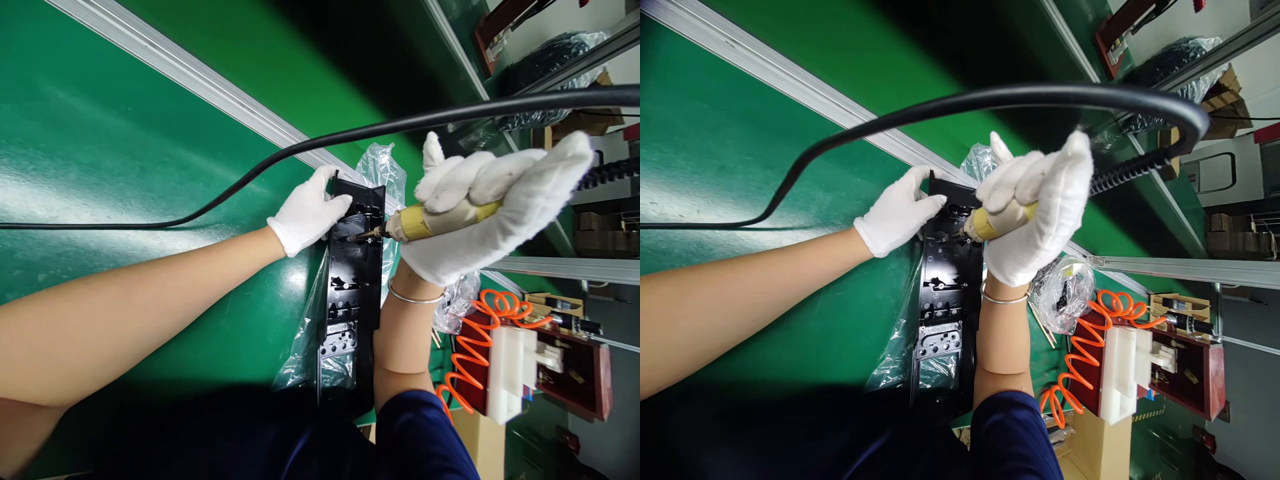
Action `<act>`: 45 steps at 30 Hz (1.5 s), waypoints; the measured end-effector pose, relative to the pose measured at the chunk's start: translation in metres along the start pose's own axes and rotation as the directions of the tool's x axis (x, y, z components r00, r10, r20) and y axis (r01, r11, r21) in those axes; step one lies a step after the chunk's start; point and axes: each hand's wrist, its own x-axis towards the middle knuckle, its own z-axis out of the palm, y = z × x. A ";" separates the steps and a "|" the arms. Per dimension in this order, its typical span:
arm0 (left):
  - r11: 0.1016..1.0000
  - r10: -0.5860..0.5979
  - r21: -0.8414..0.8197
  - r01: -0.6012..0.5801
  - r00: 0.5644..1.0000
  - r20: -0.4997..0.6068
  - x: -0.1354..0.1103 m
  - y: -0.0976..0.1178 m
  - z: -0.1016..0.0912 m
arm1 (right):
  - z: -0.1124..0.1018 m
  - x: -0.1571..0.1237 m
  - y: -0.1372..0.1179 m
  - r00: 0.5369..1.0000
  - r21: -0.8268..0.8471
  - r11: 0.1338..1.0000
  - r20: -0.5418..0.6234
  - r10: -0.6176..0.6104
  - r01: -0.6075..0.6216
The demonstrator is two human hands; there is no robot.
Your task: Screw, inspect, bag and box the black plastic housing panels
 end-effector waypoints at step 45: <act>0.999 0.006 0.032 -0.006 1.000 -0.006 0.001 -0.002 0.001 | -0.007 -0.004 -0.012 0.965 0.025 0.967 0.074 0.250 -0.253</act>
